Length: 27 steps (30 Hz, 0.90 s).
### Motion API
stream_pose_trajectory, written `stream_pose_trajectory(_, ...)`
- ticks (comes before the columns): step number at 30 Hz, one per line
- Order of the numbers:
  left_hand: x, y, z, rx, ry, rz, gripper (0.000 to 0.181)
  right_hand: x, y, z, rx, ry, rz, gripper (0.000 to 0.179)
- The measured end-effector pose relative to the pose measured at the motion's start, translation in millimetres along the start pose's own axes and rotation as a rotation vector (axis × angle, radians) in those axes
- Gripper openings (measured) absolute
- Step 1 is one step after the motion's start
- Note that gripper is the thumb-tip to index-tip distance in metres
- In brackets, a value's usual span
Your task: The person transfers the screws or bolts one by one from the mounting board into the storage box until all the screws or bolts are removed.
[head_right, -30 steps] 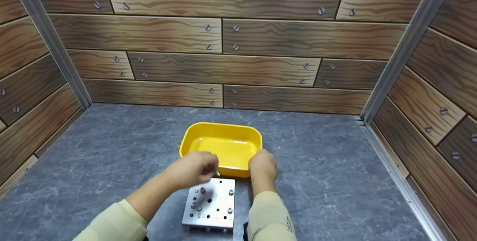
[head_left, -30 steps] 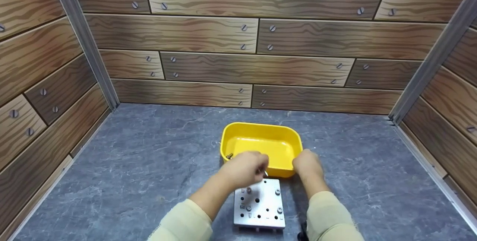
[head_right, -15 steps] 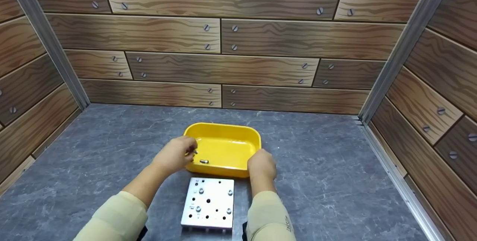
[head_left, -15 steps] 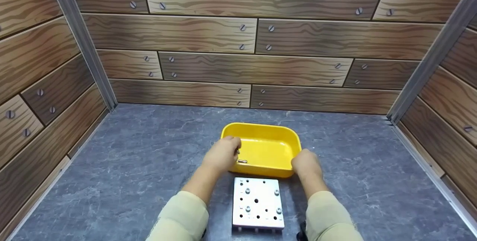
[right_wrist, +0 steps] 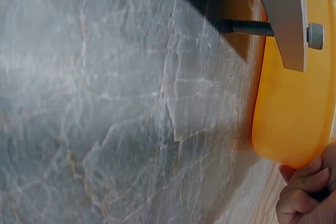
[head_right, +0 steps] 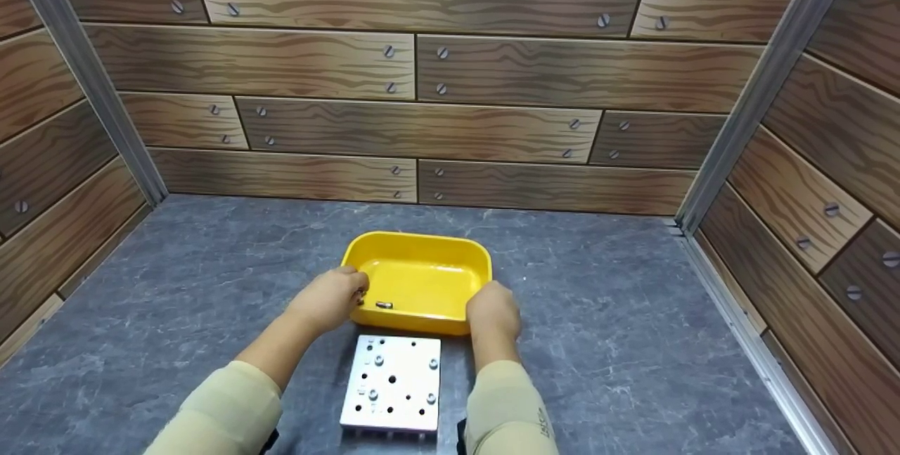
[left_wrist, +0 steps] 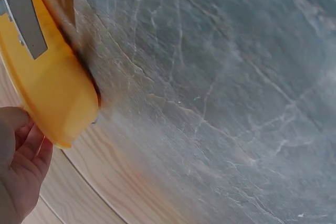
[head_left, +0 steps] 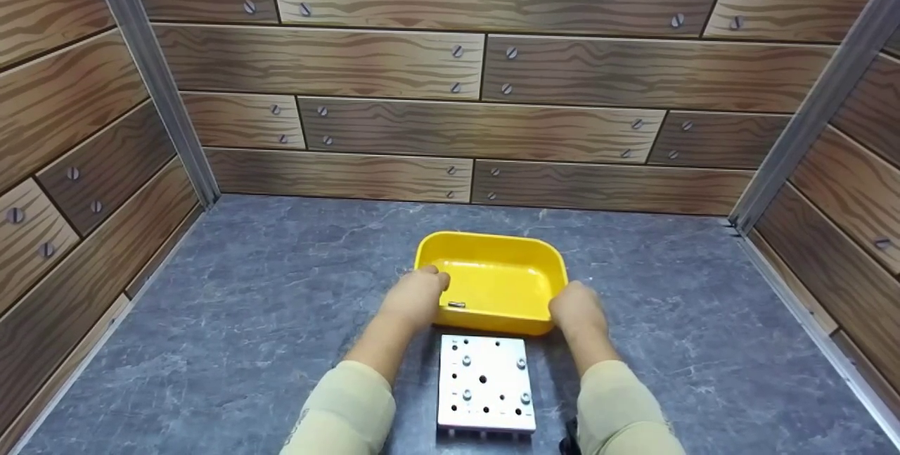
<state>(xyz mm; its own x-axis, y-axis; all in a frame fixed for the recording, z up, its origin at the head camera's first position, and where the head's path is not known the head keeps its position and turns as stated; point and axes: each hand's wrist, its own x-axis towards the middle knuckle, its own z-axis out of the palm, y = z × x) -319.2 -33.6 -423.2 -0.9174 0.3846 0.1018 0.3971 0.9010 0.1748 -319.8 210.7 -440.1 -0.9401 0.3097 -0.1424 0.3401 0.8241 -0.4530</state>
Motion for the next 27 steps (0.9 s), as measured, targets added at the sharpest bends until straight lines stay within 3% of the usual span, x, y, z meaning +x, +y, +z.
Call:
stream_pose_trajectory(18, -6.3, -3.5, 1.5, 0.019, 0.031, -0.013, 0.017, 0.7, 0.5, -1.4, 0.003, -0.035, 0.002, 0.024)
stream_pose_trajectory(27, -5.9, -5.9, 0.6, 0.025, 0.01, 0.013, 0.012, 3.1, 4.0, -2.3, 0.012, -0.039, -0.009, 0.024)
